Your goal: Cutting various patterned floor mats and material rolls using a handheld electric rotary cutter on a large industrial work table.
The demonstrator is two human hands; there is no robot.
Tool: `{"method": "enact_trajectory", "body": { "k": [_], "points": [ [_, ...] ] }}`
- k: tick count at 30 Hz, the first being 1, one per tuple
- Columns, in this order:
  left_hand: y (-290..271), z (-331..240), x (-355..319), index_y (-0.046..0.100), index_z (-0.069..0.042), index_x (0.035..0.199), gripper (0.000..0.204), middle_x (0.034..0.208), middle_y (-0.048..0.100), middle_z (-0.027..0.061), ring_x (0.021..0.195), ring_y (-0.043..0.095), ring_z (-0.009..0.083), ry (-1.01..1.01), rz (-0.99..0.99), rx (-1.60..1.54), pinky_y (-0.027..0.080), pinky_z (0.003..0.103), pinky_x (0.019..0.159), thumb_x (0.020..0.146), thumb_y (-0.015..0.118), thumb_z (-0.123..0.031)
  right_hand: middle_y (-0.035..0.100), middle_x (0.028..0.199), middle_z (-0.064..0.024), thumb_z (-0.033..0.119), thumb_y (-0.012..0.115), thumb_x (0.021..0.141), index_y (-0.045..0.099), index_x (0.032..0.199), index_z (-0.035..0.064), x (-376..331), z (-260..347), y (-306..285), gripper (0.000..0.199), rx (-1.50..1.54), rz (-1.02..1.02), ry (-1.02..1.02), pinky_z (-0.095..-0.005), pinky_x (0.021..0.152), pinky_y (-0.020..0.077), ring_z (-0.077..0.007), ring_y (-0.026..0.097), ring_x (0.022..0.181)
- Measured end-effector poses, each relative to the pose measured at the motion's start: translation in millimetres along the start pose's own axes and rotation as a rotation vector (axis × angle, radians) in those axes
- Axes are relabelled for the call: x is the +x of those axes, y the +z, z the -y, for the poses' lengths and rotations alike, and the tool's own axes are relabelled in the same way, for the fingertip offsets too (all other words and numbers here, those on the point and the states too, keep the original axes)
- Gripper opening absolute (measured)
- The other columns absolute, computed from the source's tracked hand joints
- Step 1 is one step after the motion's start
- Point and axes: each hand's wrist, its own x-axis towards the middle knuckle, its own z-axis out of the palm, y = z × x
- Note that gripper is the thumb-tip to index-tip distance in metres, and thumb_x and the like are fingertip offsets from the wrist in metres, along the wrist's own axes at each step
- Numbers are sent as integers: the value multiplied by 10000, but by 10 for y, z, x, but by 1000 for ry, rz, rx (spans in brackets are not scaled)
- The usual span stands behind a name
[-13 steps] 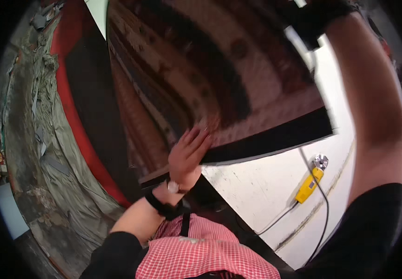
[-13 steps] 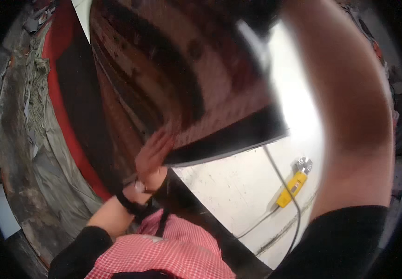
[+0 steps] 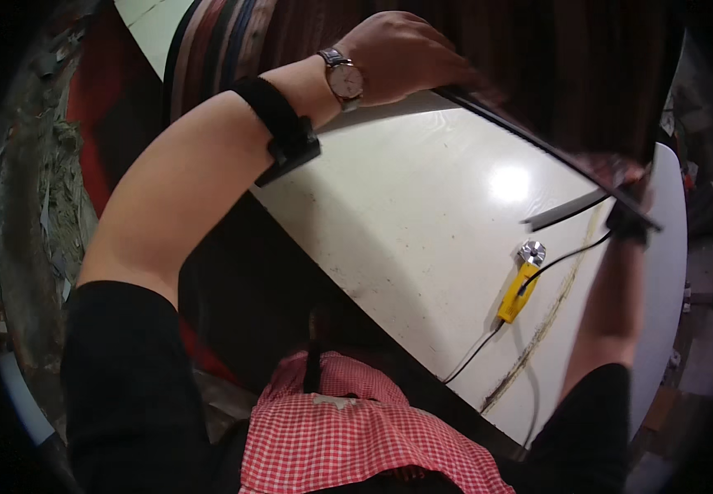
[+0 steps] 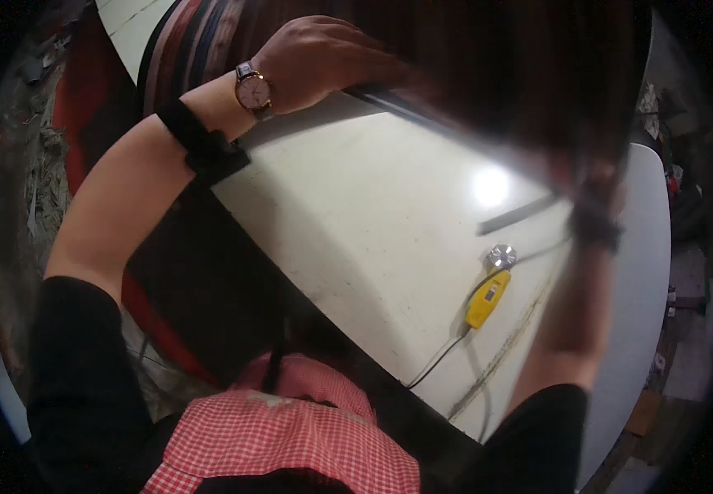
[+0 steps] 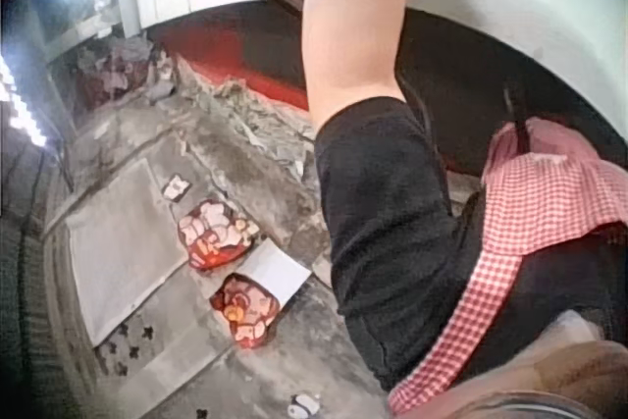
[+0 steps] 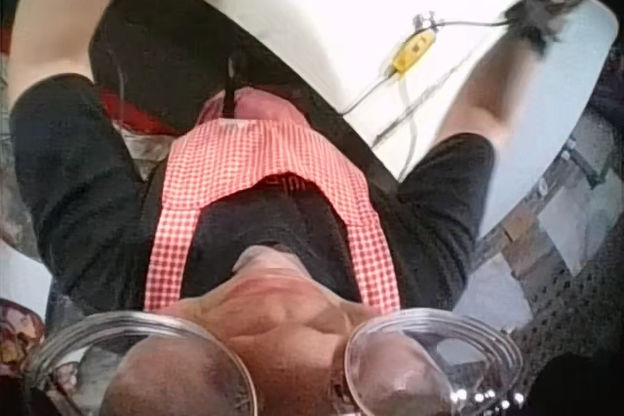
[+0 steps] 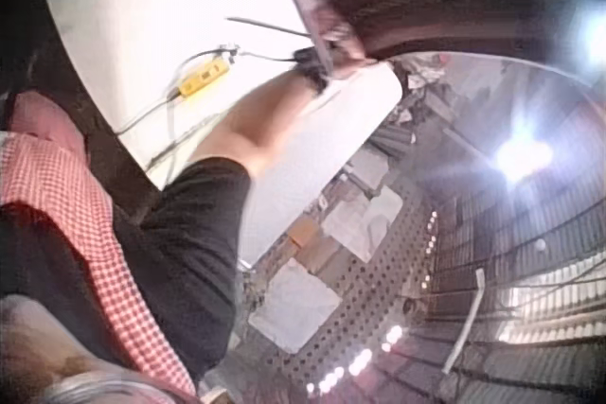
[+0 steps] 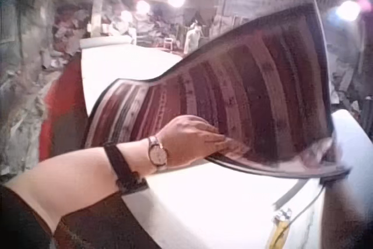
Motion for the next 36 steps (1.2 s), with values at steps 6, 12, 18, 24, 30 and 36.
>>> {"method": "enact_trajectory", "body": {
  "k": [6,12,18,24,30,36],
  "points": [
    [278,-372,-1528,662,-119,973,261,1115,630,43,1167,506,266,-14,111,-181,364,425,1015,752,524,-119,616,969,-42,295,520,923,606,997,66,-2250,-58,1601,256,357,-948,750,-283,766,447,-156,566,882],
    [397,-1273,-3829,367,-251,1364,636,1473,190,153,1294,274,432,-1457,1018,63,337,587,972,789,639,-224,660,789,-63,82,630,818,654,896,-28,-3456,387,2346,137,-106,-530,1052,-278,702,485,-130,606,752],
    [267,-2985,-3180,346,-4,1333,795,1277,455,196,1159,454,368,-2538,391,-909,394,473,943,802,581,-548,585,1069,-106,230,681,807,488,1180,-22,-4661,-150,753,490,-609,-1069,1409,-342,853,441,-231,545,996],
    [78,-3692,-3102,462,-49,1165,513,1055,607,79,911,615,211,-2525,-132,-1435,504,383,779,754,733,-197,626,978,-39,268,689,802,535,1106,75,-4216,-488,477,392,469,-805,1406,-330,705,491,-195,607,857],
    [-62,-3591,-3169,491,-53,1122,435,980,639,61,855,628,167,-2374,-7,-1489,529,314,714,751,717,-79,592,1052,-150,268,598,827,495,1133,14,-4233,-108,1143,410,993,-686,1218,-529,907,457,-307,568,1036],
    [-8,-3631,-3195,532,-39,1054,345,969,635,64,823,631,156,-2301,-29,-1480,538,272,659,760,709,-66,585,1047,-177,135,667,738,451,1161,-13,-4098,892,2010,497,733,-278,1422,-366,730,546,-257,623,902]
  ]
}}
